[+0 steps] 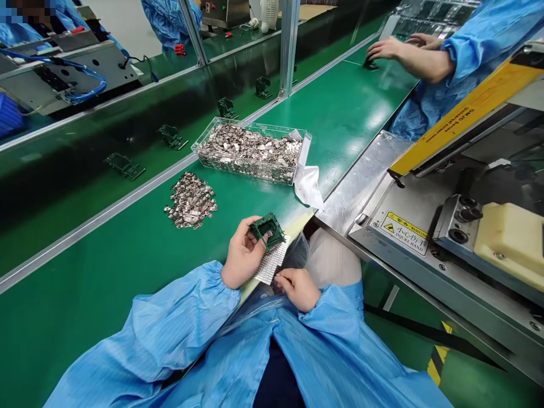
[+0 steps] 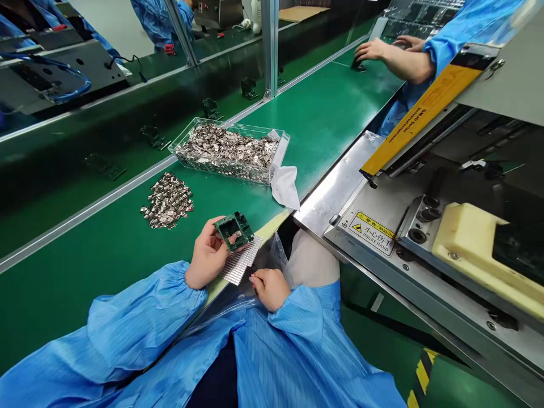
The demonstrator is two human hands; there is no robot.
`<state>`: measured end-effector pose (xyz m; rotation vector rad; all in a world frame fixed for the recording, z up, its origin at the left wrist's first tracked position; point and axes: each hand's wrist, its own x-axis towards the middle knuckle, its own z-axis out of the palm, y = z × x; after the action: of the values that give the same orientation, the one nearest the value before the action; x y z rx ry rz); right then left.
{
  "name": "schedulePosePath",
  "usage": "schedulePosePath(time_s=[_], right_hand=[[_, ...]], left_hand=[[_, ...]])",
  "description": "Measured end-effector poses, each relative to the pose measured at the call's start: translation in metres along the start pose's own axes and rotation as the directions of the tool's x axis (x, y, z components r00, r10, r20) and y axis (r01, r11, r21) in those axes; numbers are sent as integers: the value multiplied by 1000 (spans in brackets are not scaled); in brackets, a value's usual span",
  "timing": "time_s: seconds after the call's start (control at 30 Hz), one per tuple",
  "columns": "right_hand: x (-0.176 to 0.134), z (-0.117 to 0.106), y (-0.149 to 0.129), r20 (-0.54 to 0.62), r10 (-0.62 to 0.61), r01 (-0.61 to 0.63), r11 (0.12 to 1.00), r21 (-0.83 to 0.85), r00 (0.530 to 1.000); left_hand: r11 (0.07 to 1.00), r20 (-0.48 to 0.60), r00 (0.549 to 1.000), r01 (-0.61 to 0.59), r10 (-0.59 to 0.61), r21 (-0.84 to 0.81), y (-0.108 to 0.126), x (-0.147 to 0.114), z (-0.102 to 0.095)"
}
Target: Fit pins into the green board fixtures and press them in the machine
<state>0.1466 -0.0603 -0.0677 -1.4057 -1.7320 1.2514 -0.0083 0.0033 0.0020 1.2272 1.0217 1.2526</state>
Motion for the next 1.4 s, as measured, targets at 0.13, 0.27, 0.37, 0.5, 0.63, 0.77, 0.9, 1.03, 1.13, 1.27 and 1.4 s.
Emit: schedulePosePath(time_s=[0.13, 0.27, 0.37, 0.5, 0.63, 0.77, 0.9, 1.03, 1.13, 1.27, 1.4], right_hand=[[-2, -20, -12, 6, 97, -95, 986, -140, 995], [-9, -49, -43, -84, 78, -90, 986, -143, 993], [-14, -66, -69, -220, -25, 26, 1000, -1, 975], [-8, -67, -91, -336, -200, 222, 975, 27, 920], [6, -50, -97, -470, -302, 316, 947, -50, 830], [13, -35, -98, -535, -283, 272, 957, -101, 796], [13, -29, -99, -570, -254, 225, 967, -122, 782], [14, -27, -93, -556, -162, 189, 982, -8, 815], [16, -28, -84, -494, -22, 171, 951, 258, 869], [9, -41, -78, -406, -23, 194, 901, 387, 914], [-16, -69, -87, -243, -288, 327, 936, 134, 926]], left_hand=[[998, 36, 999, -3, 5, -69, 4, -3, 0], [996, 50, 997, -55, 59, -65, 4, -6, -3], [996, 80, 993, -86, 86, -3, 3, -10, -6], [989, 109, 989, -114, 104, 91, 4, -16, -6], [980, 114, 985, -144, 129, 139, 6, -19, -5], [979, 154, 981, -143, 120, 143, 7, -22, -4], [979, 183, 978, -134, 104, 157, 8, -27, -3], [975, 192, 977, -127, 91, 183, 8, -29, -4], [971, 215, 973, -124, 79, 203, 9, -27, -4], [980, 217, 976, -65, 23, 186, 13, -26, -5], [986, 339, 939, -9, -49, 166, 32, -34, 0]])
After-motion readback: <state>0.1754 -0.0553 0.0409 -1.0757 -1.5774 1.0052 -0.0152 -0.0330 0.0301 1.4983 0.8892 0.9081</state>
